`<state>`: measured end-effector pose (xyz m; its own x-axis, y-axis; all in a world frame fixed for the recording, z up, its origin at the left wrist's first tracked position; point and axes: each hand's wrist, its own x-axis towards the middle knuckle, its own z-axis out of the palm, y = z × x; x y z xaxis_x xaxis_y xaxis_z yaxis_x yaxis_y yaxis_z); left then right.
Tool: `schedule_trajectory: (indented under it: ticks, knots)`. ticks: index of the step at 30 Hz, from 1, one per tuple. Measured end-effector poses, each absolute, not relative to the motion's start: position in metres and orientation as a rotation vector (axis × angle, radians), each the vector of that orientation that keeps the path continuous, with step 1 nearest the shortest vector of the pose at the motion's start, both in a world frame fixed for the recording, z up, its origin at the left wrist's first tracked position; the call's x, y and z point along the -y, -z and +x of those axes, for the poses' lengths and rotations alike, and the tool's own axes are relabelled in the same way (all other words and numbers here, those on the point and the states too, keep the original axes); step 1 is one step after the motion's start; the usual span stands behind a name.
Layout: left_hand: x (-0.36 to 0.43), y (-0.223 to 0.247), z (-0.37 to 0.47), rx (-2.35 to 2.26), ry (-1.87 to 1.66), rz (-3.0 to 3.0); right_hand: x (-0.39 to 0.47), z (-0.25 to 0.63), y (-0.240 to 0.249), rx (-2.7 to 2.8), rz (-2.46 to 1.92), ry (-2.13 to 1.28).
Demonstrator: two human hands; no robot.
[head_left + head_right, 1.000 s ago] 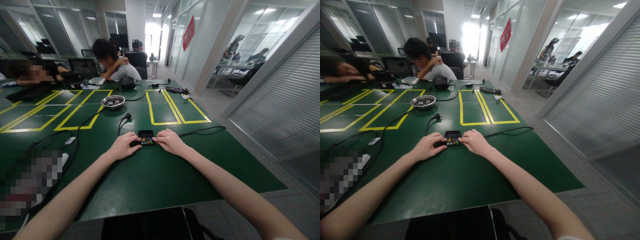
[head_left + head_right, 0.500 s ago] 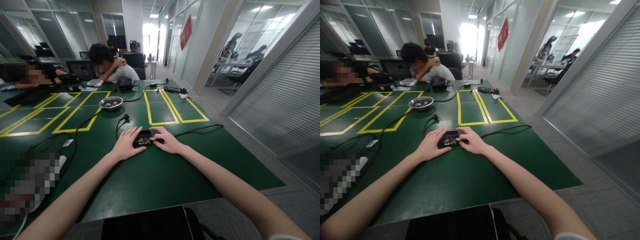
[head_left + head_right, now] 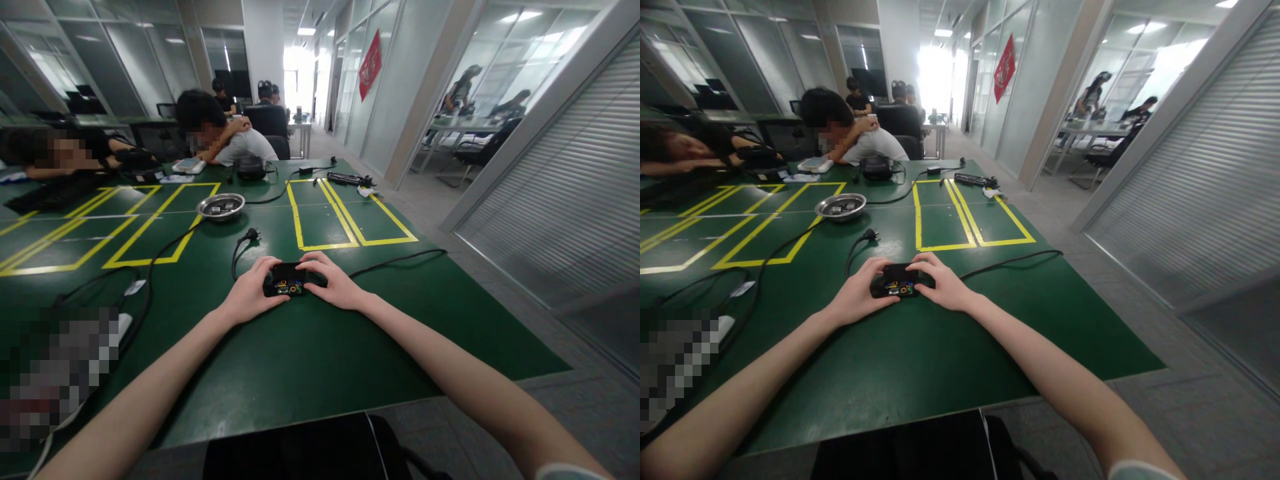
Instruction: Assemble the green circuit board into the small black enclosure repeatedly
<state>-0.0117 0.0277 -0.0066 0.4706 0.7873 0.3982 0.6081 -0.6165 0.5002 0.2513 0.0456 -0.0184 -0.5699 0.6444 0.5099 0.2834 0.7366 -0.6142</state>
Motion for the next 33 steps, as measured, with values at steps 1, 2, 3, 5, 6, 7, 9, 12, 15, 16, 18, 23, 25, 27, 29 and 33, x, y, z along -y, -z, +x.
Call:
schedule_trajectory:
  ticks: [1, 2, 3, 5, 6, 7, 9, 12, 15, 16, 18, 23, 25, 27, 29, 33]
  knots:
    - [-0.027, 0.006, -0.011, -1.171, -0.9, 2.426, -0.045, 0.25, 0.019, 2.178, -0.689, -0.619]
    - [-0.027, 0.006, -0.011, -1.163, -0.911, 2.415, -0.044, 0.25, 0.02, 2.176, -0.685, -0.622]
    - [-0.026, 0.006, -0.011, -1.166, -0.911, 2.403, -0.043, 0.249, 0.02, 2.179, -0.685, -0.619]
    - [-0.026, 0.007, -0.011, -1.193, -0.881, 2.379, -0.043, 0.248, 0.021, 2.18, -0.697, -0.592]
    - [-0.026, 0.008, -0.011, -1.21, -0.861, 2.371, -0.042, 0.247, 0.021, 2.173, -0.706, -0.579]
    - [-0.026, 0.009, -0.012, -1.224, -0.844, 2.366, -0.042, 0.247, 0.02, 2.159, -0.711, -0.574]
    - [-0.026, 0.01, -0.012, -1.241, -0.831, 2.364, -0.04, 0.247, 0.017, 2.122, -0.706, -0.59]
    - [-0.026, 0.01, -0.012, -1.241, -0.848, 2.363, -0.037, 0.246, 0.013, 2.089, -0.666, -0.642]
    - [-0.024, 0.007, -0.011, -1.227, -0.849, 2.381, -0.035, 0.246, 0.011, 2.07, -0.659, -0.687]
    - [-0.024, 0.006, -0.011, -1.221, -0.844, 2.397, -0.034, 0.246, 0.011, 2.063, -0.672, -0.7]
    - [-0.023, 0.004, -0.011, -1.215, -0.841, 2.434, -0.033, 0.245, 0.011, 2.07, -0.692, -0.712]
    - [-0.023, 0.003, -0.012, -1.177, -0.835, 2.482, -0.032, 0.247, 0.009, 2.12, -0.617, -0.607]
    - [-0.022, 0.003, -0.012, -1.166, -0.835, 2.492, -0.031, 0.247, 0.008, 2.118, -0.592, -0.588]
    - [-0.022, 0.003, -0.013, -1.137, -0.837, 2.516, -0.031, 0.248, 0.007, 2.127, -0.591, -0.592]
    - [-0.022, 0.002, -0.013, -1.077, -0.84, 2.544, -0.031, 0.248, 0.008, 2.147, -0.606, -0.603]
    - [-0.023, 0.002, -0.012, -1.013, -0.859, 2.547, -0.03, 0.246, 0.01, 2.159, -0.626, -0.59]
